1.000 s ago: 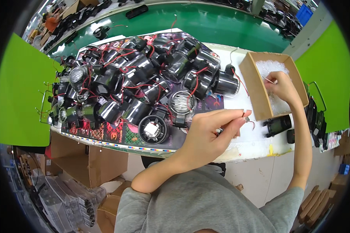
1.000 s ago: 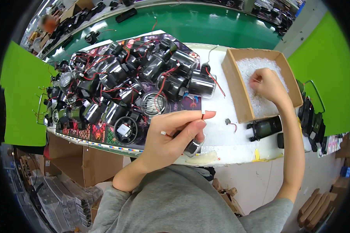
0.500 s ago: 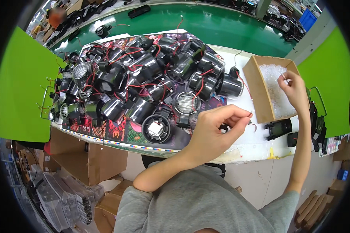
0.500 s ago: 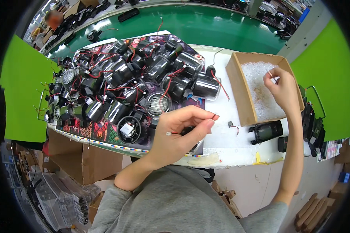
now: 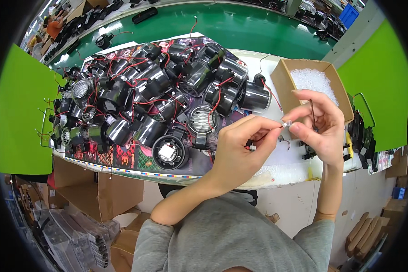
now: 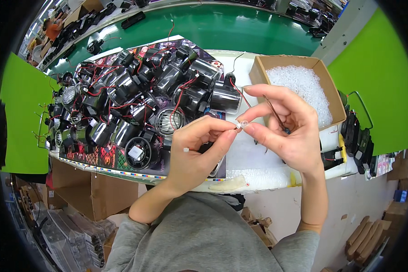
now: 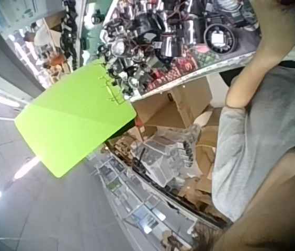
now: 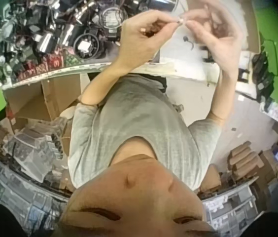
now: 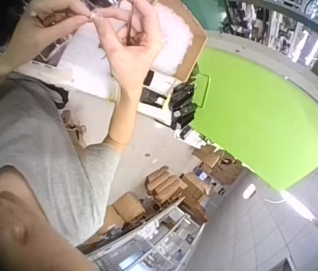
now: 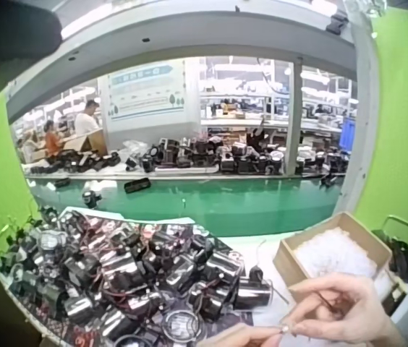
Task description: The person assembles electronic components by hand, threading wires through electronic housings and adding small plastic parts.
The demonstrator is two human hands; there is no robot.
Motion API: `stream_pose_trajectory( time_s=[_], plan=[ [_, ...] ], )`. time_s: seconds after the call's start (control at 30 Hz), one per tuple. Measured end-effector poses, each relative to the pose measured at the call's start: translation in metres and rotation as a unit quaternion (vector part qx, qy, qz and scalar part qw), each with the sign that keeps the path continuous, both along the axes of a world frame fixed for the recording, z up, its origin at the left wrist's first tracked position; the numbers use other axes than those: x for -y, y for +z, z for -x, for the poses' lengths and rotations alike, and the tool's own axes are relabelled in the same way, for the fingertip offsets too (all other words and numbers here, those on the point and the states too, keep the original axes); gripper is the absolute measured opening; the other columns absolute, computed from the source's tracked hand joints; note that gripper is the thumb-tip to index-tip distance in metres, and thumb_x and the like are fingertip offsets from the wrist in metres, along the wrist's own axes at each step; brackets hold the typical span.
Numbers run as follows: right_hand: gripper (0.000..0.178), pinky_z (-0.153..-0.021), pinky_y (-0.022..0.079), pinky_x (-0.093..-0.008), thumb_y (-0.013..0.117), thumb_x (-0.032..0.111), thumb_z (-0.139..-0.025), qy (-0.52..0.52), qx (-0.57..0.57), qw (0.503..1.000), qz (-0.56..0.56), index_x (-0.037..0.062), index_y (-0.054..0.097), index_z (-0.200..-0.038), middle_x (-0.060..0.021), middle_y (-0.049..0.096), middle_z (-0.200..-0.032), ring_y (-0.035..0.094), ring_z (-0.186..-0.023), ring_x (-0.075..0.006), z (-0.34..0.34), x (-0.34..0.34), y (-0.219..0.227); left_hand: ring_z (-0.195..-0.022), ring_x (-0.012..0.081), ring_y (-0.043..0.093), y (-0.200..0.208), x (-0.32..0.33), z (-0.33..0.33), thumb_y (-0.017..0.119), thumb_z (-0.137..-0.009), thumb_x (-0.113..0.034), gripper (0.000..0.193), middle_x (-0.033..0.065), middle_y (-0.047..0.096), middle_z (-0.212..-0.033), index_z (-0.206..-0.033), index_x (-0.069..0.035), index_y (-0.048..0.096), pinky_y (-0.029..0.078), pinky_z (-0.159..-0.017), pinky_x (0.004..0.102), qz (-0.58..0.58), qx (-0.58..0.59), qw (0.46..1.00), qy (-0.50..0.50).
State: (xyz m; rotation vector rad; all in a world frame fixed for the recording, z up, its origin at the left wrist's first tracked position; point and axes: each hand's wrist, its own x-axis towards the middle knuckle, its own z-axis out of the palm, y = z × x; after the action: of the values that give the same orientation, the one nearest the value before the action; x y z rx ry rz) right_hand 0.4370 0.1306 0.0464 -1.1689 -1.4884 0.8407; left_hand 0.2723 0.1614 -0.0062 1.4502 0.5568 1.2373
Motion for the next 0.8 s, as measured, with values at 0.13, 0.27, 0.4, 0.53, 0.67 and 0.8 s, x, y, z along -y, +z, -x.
stream_pose_trajectory(
  time_s=[0.13,0.27,0.4,0.53,0.67,0.8],
  plan=[
    [0.044,-0.042,0.021,-0.0135,0.067,-0.007,-0.07,0.01,0.016,1.0,0.002,0.0015,0.057,-0.112,-0.0071,0.067,-0.086,0.027,-0.047,0.0036,0.001,0.0,-0.003,-0.058,0.0071,0.054,-0.002,0.0,0.001,0.062,-0.079,0.002,0.008,0.0057,0.058,-0.071,-0.087,0.001,0.063,0.042,-0.05,0.0207,-0.006,-0.005,1.0,-0.001],
    [0.04,-0.041,0.022,-0.0144,0.068,-0.006,-0.071,-0.01,0.096,0.995,0.012,0.0025,0.059,-0.109,-0.0059,0.068,-0.089,0.028,-0.047,0.003,0.005,0.003,0.005,-0.073,0.0055,0.056,0.003,-0.002,0.011,0.059,-0.084,0.003,0.01,0.0045,0.059,-0.082,-0.093,0.005,0.062,0.045,-0.063,0.0182,-0.006,-0.077,0.996,-0.036],
    [0.03,-0.041,0.022,-0.0149,0.068,-0.003,-0.072,0.021,0.109,0.994,0.005,0.0022,0.063,-0.1,-0.0059,0.067,-0.093,0.029,-0.047,0.0024,0.001,0.002,0.007,-0.073,0.006,0.057,0.004,-0.001,0.011,0.059,-0.083,0.002,0.01,0.0048,0.06,-0.082,-0.093,0.005,0.062,0.045,-0.063,0.0183,-0.023,-0.086,0.995,-0.035],
    [0.015,-0.043,0.025,-0.0164,0.067,-0.002,-0.073,0.039,0.108,0.993,-0.017,0.0019,0.066,-0.088,-0.0039,0.063,-0.09,0.035,-0.051,0.0006,-0.003,-0.002,0.003,-0.074,0.0069,0.058,-0.001,0.0,0.009,0.061,-0.082,0.003,0.015,0.0061,0.061,-0.084,-0.096,0.005,0.061,0.045,-0.065,0.0188,0.016,-0.055,0.997,-0.05],
    [0.011,-0.047,0.031,-0.019,0.066,-0.001,-0.073,0.015,0.177,0.984,-0.022,0.0014,0.065,-0.084,-0.0032,0.054,-0.079,0.044,-0.059,-0.0041,0.005,0.0,0.011,-0.055,0.0094,0.056,0.002,0.001,0.007,0.067,-0.077,-0.007,0.022,0.006,0.065,-0.078,-0.098,-0.002,0.061,0.039,-0.046,0.0237,0.018,-0.02,1.0,0.002],
    [0.011,-0.05,0.037,-0.0217,0.067,-0.001,-0.071,-0.01,0.25,0.964,-0.086,0.0008,0.064,-0.082,-0.0053,0.051,-0.076,0.048,-0.061,-0.011,0.017,0.004,0.016,-0.061,0.0041,0.058,0.002,0.0,0.009,0.068,-0.078,-0.008,0.024,0.007,0.066,-0.071,-0.1,-0.001,0.063,0.04,-0.047,0.0214,0.037,0.011,0.998,-0.052]
  ],
)
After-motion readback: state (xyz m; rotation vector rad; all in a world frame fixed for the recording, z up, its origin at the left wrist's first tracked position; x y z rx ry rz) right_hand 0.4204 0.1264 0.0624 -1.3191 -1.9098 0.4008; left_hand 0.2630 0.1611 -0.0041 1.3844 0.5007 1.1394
